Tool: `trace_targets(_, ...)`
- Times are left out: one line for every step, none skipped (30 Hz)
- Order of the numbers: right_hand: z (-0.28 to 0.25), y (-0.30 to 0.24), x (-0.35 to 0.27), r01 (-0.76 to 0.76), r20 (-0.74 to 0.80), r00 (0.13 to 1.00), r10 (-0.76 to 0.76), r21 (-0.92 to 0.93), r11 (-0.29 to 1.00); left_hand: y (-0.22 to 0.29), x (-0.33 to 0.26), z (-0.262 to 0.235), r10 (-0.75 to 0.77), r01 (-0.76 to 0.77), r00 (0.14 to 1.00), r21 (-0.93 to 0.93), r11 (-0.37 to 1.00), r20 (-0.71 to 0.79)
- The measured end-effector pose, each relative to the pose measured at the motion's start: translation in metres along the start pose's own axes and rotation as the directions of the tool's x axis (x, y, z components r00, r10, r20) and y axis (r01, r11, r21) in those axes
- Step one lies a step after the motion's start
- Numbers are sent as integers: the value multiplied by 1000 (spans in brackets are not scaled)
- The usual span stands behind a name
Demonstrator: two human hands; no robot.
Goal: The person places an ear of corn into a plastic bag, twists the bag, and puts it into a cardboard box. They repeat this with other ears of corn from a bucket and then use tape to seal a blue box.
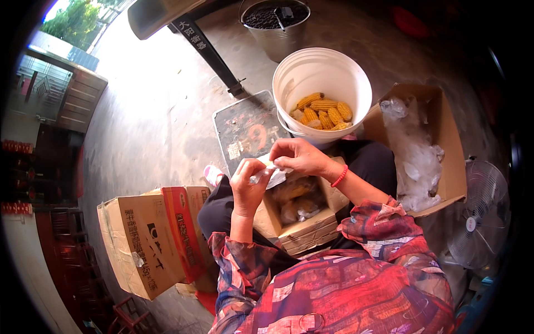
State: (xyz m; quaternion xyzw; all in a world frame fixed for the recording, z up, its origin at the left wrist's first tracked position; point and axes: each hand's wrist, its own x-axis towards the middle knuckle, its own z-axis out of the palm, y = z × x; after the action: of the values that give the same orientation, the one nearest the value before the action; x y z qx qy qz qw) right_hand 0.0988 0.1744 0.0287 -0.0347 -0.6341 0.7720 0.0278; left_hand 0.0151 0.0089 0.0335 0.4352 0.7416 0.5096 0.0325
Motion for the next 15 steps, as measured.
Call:
trace_targets(1, 0, -1, 42, -31, 999, -44, -77, 996, -1, 0, 0, -2, 3, 1000, -30, 1000, 24)
trace_targets(2, -1, -3, 80, -60, 994, -90, -156, 985, -2, 0, 0, -4, 7, 999, -61, 998, 47)
trace_targets(5, -4, -5, 116, -75, 988, -137, -229, 966, -2, -1, -3, -11, 17, 998, -86, 996, 65)
trace_targets(6, -7, -5, 103, -81, 989, -127, -250, 963, -2, -1, -8, 0, 3, 993, -32, 999, 114)
trace_targets(6, -8, -4, 118, -79, 987, -142, -250, 961, -1, -1, -9, 26, -25, 991, -13, 1000, 129)
trace_targets(4, -10, -5, 101, -85, 988, -128, -269, 958, -1, 0, -7, 35, -28, 988, -52, 998, 148)
trace_targets(2, -11, -7, 84, -90, 989, -115, -289, 954, -2, 1, -5, 45, -30, 985, -91, 995, 166)
trace_targets(3, -11, -7, 97, -124, 984, -131, -250, 963, -6, 0, -2, -14, 39, 982, -131, 991, 186)
trace_targets(3, -12, -8, 83, -115, 987, -109, -216, 973, -4, 0, -2, -35, 64, 982, -150, 987, 184)
trace_targets(2, -14, -8, 47, -131, 989, -73, -193, 980, -4, 0, 0, -67, 96, 984, -178, 979, 164)
trace_targets(1, -14, -7, 12, -145, 989, -37, -171, 985, -5, 1, 3, -99, 128, 985, -206, 970, 143)
trace_targets(1, -13, -6, -4, -147, 989, -17, -140, 990, -6, 1, 5, -90, 112, 990, -226, 968, 107)
trace_targets(0, -11, -5, -9, -134, 991, -7, -116, 993, -7, 2, 5, -135, 161, 984, -249, 955, 118)
trace_targets(1, -12, -4, -38, -137, 990, 22, -120, 992, -11, 0, 8, -207, 235, 971, -292, 927, 121)
trace_targets(6, -13, -1, -68, -127, 991, 52, -123, 990, -16, -5, 7, -284, 306, 952, -333, 892, 115)
